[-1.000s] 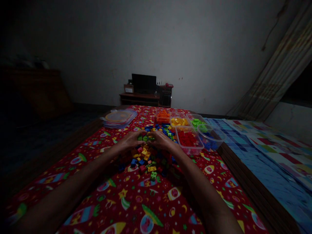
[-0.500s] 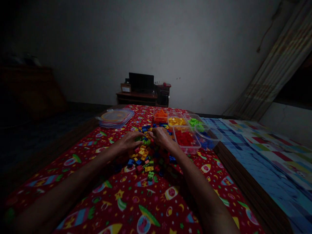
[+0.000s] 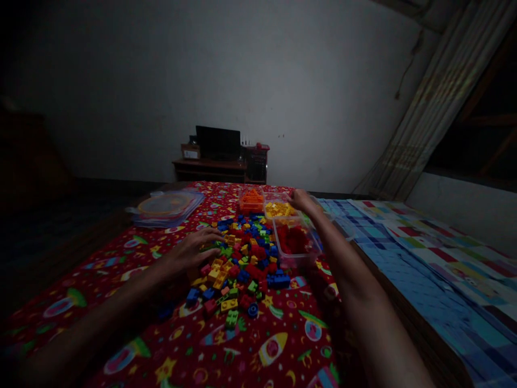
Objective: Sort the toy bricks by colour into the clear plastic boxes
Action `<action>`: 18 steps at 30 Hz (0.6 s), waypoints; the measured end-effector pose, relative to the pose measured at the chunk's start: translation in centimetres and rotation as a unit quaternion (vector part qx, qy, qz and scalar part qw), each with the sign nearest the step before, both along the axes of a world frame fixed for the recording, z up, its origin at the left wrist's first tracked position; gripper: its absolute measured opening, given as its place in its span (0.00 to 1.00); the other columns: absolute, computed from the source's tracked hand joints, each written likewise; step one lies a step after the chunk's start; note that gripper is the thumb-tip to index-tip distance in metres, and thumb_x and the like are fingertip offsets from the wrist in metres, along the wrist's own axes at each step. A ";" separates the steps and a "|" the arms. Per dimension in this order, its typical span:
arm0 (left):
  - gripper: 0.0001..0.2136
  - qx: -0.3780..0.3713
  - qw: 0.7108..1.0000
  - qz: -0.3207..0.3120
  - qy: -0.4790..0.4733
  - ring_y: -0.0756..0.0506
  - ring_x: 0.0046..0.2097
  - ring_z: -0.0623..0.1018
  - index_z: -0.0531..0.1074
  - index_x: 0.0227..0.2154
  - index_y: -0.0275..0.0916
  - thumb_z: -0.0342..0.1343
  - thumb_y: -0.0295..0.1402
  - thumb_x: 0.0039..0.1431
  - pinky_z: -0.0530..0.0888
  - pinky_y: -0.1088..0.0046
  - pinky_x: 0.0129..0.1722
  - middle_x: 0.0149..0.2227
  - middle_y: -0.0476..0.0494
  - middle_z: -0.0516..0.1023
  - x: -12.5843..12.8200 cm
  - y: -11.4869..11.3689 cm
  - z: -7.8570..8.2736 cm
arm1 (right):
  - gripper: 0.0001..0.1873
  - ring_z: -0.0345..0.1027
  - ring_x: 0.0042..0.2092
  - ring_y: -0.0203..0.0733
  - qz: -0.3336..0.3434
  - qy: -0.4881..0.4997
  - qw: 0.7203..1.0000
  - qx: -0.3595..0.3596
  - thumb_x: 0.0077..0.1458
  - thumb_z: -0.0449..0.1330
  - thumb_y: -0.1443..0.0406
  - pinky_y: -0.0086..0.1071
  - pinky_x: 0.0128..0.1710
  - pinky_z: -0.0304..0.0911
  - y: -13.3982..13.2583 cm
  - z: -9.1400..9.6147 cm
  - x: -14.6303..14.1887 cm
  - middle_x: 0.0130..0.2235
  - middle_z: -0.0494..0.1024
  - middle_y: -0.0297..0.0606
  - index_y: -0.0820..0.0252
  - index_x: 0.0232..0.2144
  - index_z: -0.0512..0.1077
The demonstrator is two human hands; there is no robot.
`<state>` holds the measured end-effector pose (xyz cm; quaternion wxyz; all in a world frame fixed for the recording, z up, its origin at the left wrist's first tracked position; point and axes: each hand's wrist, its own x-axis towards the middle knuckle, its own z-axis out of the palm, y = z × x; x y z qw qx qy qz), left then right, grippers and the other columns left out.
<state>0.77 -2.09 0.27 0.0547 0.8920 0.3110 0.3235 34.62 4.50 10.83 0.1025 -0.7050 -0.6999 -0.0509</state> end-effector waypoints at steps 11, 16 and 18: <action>0.17 -0.004 0.996 0.087 -0.004 0.42 0.48 0.76 0.76 0.36 0.39 0.46 0.44 0.60 0.73 0.62 0.50 0.45 0.38 0.77 -2.1 0.6 0.4 | 0.17 0.68 0.34 0.38 0.041 -0.014 0.999 0.027 0.61 0.51 0.64 0.27 0.31 0.54 2.1 -0.1 2.4 0.37 0.79 0.48 0.69 0.39 0.77; 0.21 -0.015 0.993 0.116 0.011 0.41 0.49 0.76 0.76 0.36 0.39 0.43 0.48 0.60 0.72 0.61 0.52 0.46 0.38 0.77 -2.8 1.0 0.1 | 0.14 0.63 0.30 0.34 0.262 0.067 0.960 0.073 0.59 0.51 0.67 0.26 0.30 0.53 -2.5 -1.4 -4.5 0.31 0.77 0.40 0.68 0.36 0.76; 0.24 -0.027 0.991 0.127 0.027 0.40 0.50 0.75 0.76 0.38 0.38 0.42 0.50 0.60 0.71 0.60 0.53 0.47 0.36 0.77 -3.0 1.0 0.1 | 0.14 0.65 0.30 0.34 0.328 0.101 0.939 0.037 0.60 0.52 0.65 0.26 0.31 0.55 -5.0 -2.4 -7.3 0.32 0.77 0.39 0.66 0.36 0.76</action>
